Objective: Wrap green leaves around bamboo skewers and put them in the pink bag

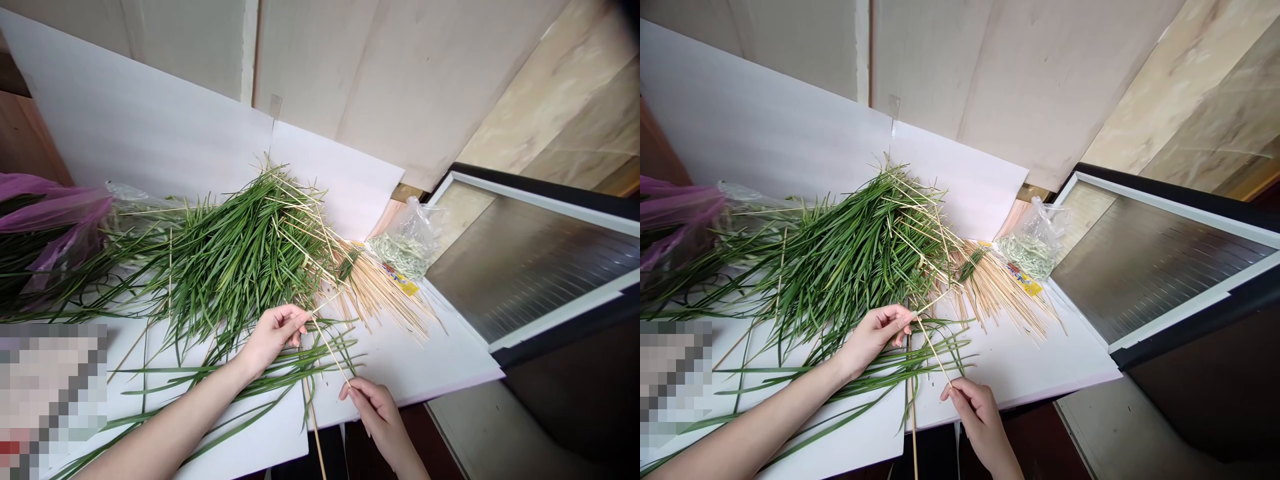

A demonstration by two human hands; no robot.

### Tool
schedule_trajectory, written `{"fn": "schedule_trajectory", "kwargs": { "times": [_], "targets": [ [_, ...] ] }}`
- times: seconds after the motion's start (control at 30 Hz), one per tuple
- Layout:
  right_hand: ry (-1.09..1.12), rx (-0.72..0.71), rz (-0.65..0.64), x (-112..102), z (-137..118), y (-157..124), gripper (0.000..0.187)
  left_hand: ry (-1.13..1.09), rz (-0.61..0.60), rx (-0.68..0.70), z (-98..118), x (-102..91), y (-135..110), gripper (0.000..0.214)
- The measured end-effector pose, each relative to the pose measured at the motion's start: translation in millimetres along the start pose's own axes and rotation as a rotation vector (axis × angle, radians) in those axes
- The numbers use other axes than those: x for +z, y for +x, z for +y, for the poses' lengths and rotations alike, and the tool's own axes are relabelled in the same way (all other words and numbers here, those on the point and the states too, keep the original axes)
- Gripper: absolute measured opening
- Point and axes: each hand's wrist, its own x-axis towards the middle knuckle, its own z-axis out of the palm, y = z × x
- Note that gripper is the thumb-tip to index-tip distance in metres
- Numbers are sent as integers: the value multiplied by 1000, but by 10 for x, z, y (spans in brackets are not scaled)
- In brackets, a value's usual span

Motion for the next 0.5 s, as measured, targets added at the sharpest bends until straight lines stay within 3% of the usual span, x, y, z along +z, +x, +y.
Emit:
{"fn": "schedule_trajectory", "kwargs": {
  "times": [0.5],
  "targets": [
    [5,-21,-1,6,30,1,46,-8,7,-23,-24,-21,15,36]
  ]
}}
